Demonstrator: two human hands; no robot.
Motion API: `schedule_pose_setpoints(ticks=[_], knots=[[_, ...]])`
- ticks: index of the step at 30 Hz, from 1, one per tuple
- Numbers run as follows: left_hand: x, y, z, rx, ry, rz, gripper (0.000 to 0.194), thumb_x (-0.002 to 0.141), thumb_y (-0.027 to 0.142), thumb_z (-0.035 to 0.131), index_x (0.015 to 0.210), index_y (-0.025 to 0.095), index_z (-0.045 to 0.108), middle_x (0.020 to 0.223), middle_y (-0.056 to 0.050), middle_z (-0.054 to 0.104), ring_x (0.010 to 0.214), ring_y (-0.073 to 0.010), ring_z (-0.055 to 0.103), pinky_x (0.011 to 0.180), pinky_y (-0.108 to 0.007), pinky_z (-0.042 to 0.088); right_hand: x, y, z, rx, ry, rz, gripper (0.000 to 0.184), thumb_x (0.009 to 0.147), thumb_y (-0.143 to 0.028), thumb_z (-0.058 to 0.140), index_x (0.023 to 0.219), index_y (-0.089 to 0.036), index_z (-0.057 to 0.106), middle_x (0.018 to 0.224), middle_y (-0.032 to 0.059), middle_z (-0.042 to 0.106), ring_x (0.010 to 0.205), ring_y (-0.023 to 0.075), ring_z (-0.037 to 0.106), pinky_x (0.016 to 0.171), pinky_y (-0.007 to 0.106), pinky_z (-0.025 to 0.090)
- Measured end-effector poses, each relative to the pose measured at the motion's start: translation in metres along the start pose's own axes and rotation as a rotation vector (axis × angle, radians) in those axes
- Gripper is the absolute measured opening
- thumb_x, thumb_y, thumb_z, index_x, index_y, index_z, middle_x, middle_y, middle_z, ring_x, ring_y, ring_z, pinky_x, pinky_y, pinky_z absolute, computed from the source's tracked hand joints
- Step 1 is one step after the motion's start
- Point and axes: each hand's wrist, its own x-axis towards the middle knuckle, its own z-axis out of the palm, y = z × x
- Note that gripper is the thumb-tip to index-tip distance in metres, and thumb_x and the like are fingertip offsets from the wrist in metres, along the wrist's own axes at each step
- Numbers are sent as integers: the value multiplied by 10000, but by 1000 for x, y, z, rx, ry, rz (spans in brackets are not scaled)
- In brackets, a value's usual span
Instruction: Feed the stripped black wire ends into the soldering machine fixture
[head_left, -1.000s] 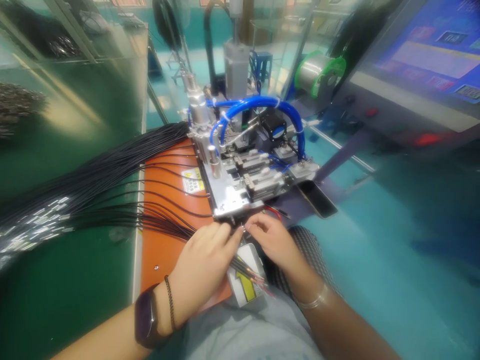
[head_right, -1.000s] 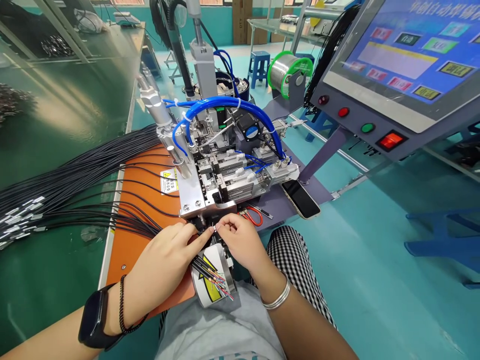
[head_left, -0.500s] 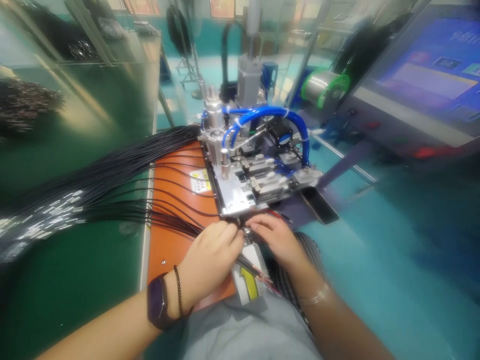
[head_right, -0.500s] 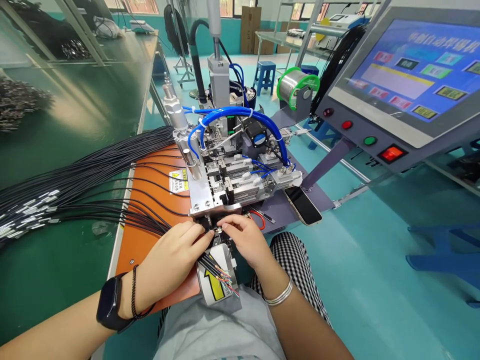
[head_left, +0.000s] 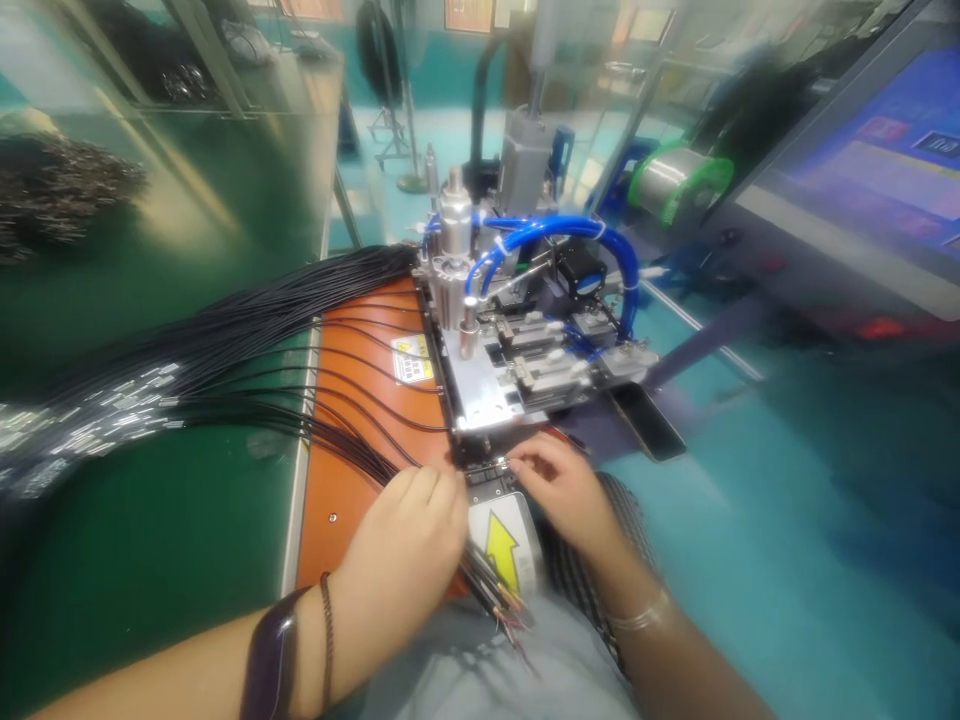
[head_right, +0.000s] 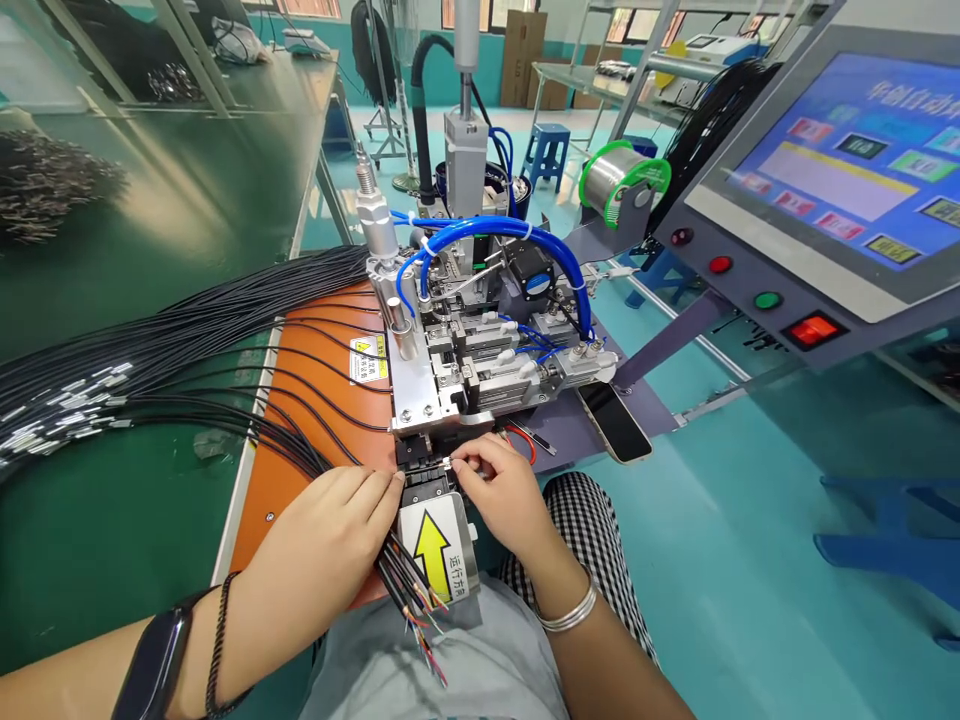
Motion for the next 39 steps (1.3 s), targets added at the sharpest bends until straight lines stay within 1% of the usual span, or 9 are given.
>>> schedule_pose_setpoints(ticks=[6,9,11,14,17,21,28,34,39], knots=[[3,-1,1,-33,-5,-23,313,779,42,467,1073,93,563,815,-81,596,706,-231,546,627,-377,471,-1,3,-1,11,-70,57,136,851,-280,542,830,-176,627,815,30,622,777,178,566,696,286,438],[3,-3,2,-75,-6,-33,325,748,40,486,1062,96,549,818,-78,597,711,-229,547,629,-373,469,-5,0,-6,-61,9,0,107,839,-258,569,890,-186,629,792,24,598,736,173,560,677,288,446],[3,-6,1,-114,-11,-36,326,722,45,510,1042,102,544,814,-72,595,711,-227,545,630,-370,469,-12,-6,-15,-100,14,-160,197,827,-219,592,1023,-214,611,823,27,597,741,170,560,668,286,448],[5,-12,0,-140,-16,-35,255,733,46,506,968,132,552,755,-49,582,679,-225,536,616,-372,465,-24,-22,-27,-126,-339,-650,324,860,-147,555,1140,-309,573,876,15,643,792,165,562,721,297,441],[10,-22,0,-143,-2,-47,202,766,49,492,931,144,560,843,-72,612,747,-239,556,668,-391,478,-32,-34,-29,-200,-485,-840,285,892,-105,507,1087,-287,606,856,17,666,766,158,540,722,305,428],[13,-31,5,-162,98,-21,168,846,117,474,973,130,584,967,-104,630,853,-248,571,748,-409,487,-30,-33,-17,-87,-346,-767,225,884,-83,509,1026,-222,615,902,46,660,847,165,557,798,327,455],[5,-21,4,-184,342,233,324,888,148,443,1200,85,503,1155,-138,588,998,-256,544,839,-417,476,-22,-27,-9,24,-139,-614,174,855,-81,563,909,-215,660,844,38,668,827,160,588,756,306,494],[7,-14,10,-435,167,105,273,883,160,409,1131,161,522,1036,-87,582,868,-205,555,695,-339,477,-25,-24,0,19,33,-534,121,828,-140,631,920,-220,632,845,35,662,802,171,604,721,310,500],[6,-11,17,-489,195,37,190,908,149,393,1043,165,526,918,-54,573,806,-199,535,670,-344,450,-29,-24,1,-88,227,-612,146,811,-86,634,890,-210,631,818,27,628,789,162,576,708,302,479]])
